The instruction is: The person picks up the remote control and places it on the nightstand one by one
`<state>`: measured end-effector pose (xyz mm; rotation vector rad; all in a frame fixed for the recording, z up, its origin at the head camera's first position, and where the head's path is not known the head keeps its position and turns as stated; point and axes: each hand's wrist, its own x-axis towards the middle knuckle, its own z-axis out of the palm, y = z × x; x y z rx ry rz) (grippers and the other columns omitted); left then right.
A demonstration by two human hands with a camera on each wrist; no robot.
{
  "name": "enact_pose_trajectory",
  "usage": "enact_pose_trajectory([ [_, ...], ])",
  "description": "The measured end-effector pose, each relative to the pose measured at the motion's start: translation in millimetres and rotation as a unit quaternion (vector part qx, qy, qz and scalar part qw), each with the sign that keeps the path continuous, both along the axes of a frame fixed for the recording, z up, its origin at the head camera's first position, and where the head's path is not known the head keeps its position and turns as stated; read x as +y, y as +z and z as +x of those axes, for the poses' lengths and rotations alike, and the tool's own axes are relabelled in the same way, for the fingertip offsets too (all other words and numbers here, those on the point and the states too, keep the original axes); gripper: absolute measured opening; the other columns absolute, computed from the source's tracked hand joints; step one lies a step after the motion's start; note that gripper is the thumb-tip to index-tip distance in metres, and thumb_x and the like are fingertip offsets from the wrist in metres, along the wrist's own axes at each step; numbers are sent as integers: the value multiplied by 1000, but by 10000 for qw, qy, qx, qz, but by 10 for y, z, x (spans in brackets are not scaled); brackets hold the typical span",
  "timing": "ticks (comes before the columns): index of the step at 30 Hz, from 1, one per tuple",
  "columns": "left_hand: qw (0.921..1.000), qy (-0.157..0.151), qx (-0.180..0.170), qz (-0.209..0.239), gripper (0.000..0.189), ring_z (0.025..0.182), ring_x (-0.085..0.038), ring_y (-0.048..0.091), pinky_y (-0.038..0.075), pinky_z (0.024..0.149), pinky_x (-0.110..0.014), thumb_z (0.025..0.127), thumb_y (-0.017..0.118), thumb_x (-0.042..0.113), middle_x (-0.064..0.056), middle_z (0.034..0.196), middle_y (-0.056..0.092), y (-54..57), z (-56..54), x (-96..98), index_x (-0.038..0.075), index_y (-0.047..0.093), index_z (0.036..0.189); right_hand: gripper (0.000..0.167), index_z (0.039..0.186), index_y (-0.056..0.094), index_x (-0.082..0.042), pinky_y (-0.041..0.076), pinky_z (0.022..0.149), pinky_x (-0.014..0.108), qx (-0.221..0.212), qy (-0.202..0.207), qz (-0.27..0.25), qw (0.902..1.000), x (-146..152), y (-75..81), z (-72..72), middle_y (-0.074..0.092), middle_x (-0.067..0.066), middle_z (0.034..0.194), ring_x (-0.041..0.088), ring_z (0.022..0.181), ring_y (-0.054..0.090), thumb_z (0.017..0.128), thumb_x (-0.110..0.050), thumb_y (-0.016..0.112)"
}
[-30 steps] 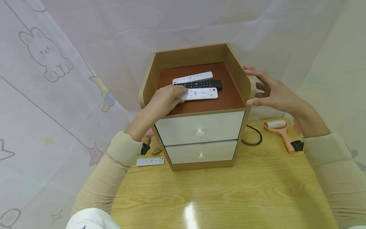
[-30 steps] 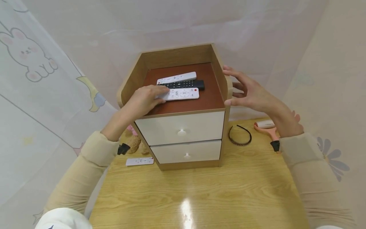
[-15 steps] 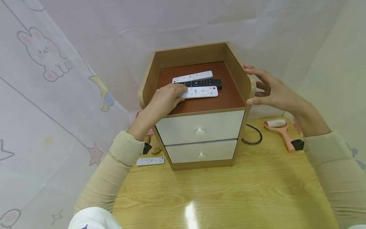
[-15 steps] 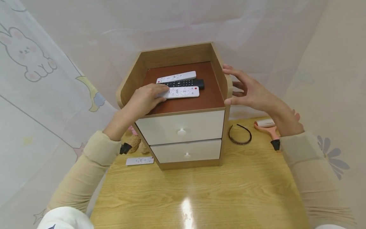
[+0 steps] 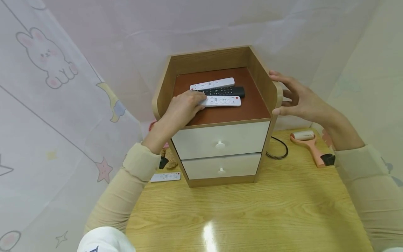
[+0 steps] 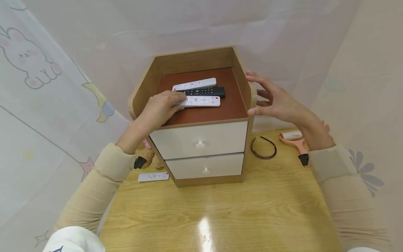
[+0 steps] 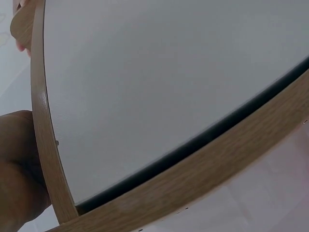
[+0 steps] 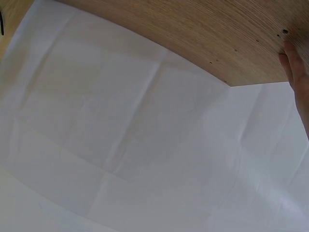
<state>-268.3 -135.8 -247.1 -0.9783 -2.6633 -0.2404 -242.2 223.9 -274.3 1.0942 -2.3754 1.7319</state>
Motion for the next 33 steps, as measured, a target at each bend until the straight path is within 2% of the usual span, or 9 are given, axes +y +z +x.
enact_pose_trajectory([
  [8,9994,64,292,-186,33,125,-22,51,54,82,-51,95,63,23,-4,130,61,12,68,11,9,65,124,90,152,26,-13,43,97,17,-23,17,-19,10000,30,3,26,9,-1,162,29,134,37,78,21,66],
  [12,9944,-228,1036,3,35,123,-23,52,58,70,-47,96,62,25,-6,128,62,64,250,-54,7,64,125,91,152,26,-13,43,98,17,-7,36,-19,10000,25,-2,40,9,-1,162,29,134,37,78,21,66],
  [14,9858,-589,1515,412,32,120,-25,54,57,75,-43,96,62,21,-9,125,64,108,360,-113,4,65,123,91,152,26,-13,43,98,17,-18,51,-34,10000,17,-7,48,9,-1,162,29,133,37,78,21,66],
  [17,9572,-1215,2273,1314,27,114,-31,58,53,90,-38,94,64,10,-15,118,66,177,507,-239,-2,67,117,91,152,26,-13,43,98,17,-17,42,-21,10000,-1,-11,57,9,-2,162,28,133,37,78,21,66],
  [20,9190,-1436,2866,2294,20,109,-33,60,47,99,-34,91,64,1,-17,113,67,237,635,-388,-4,68,110,91,153,25,-13,43,98,16,2,26,15,10000,-20,-15,65,9,-2,162,29,134,36,78,20,66],
  [24,8661,-839,3397,3570,16,102,-34,61,49,93,-32,88,63,-6,-15,106,69,265,760,-610,-3,70,103,91,153,25,-13,42,99,16,48,24,90,9999,-38,-4,65,8,-2,162,32,136,34,79,20,66],
  [27,8443,-138,3422,4122,17,96,-36,60,47,86,-27,88,61,-7,-13,104,70,194,774,-826,-2,71,102,91,153,25,-13,42,99,17,64,50,102,9999,-47,0,58,8,-2,162,35,137,32,79,19,67],
  [29,8461,262,3266,4205,19,95,-36,59,45,83,-21,89,59,-7,-12,106,70,64,714,-1001,-2,71,103,91,153,25,-13,42,99,16,84,52,102,9999,-46,0,56,8,-1,162,37,137,31,79,19,67],
  [33,8755,674,2705,3947,20,100,-32,59,44,81,-12,92,59,-4,-11,112,69,-409,465,-1389,-2,70,109,91,153,24,-13,41,99,16,160,-3,181,9997,-29,-5,58,8,-1,162,39,137,30,78,18,67],
])
